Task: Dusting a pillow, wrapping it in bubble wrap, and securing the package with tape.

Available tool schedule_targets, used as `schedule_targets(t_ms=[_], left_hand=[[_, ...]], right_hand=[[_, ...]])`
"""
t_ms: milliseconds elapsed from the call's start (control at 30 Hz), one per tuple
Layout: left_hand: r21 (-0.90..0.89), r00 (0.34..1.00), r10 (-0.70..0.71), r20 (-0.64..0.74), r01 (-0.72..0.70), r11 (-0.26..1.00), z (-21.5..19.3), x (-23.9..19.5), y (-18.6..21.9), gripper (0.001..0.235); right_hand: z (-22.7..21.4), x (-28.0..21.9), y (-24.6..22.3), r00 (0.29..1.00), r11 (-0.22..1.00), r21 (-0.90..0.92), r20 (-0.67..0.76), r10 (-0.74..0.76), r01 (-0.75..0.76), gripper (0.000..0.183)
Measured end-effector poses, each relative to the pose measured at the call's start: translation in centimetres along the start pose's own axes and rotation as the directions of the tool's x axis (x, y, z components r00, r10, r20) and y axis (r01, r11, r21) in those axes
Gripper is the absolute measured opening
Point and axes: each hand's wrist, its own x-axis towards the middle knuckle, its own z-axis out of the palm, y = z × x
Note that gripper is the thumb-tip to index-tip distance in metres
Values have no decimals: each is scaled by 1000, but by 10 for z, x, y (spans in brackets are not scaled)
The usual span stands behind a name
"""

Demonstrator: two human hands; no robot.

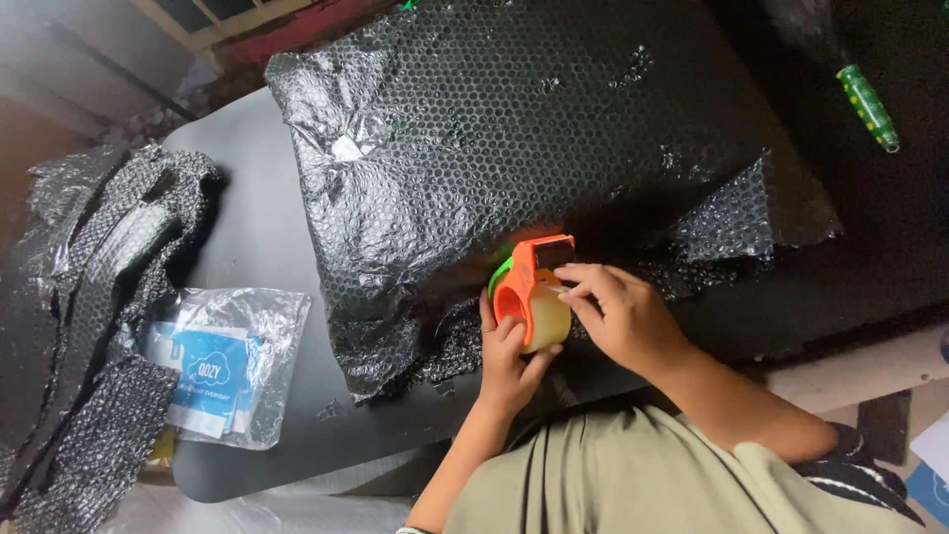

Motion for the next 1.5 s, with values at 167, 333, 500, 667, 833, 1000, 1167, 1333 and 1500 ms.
schedule_targets(t_ms=[167, 333, 500, 667, 833, 1000, 1167, 1333, 1500], left_hand=[[5, 999, 22, -30, -21, 1000, 0, 5, 7, 41], [76, 998, 48, -49, -44, 996, -1, 21, 30, 55], [19, 998, 46, -38, -45, 999, 9, 1, 15, 58], [15, 995, 38, 87, -39, 999, -13, 33, 47, 70], [-85, 993, -19, 114, 29, 996, -16, 22, 33, 68], [-224, 982, 47, 184, -4, 975, -21, 30, 33, 69], [-230, 980, 9, 201, 38, 972, -21, 27, 31, 65], [-236, 981, 14, 195, 33, 971, -20, 27, 31, 65], [-237, 980, -2, 199, 50, 970, -17, 25, 27, 66]], right_hand=[[-11, 2, 12, 991, 990, 104, 103, 87, -97, 21], [-32, 5, 3, 972, 979, 129, 191, 135, -161, 23], [-51, 3, -7, 961, 987, 99, 256, 100, -129, 27], [-67, 1, -14, 957, 975, 211, 289, 11, -75, 23], [-87, 7, -14, 962, 964, 170, 218, 166, -205, 16], [-67, 17, 44, 915, 904, 170, 177, 363, -392, 24], [-38, 13, 96, 780, 571, 532, 398, 484, -626, 26], [-30, 5, 101, 761, 554, 530, 355, 543, -642, 39], [-51, 4, 70, 824, 684, 465, 236, 516, -562, 39]])
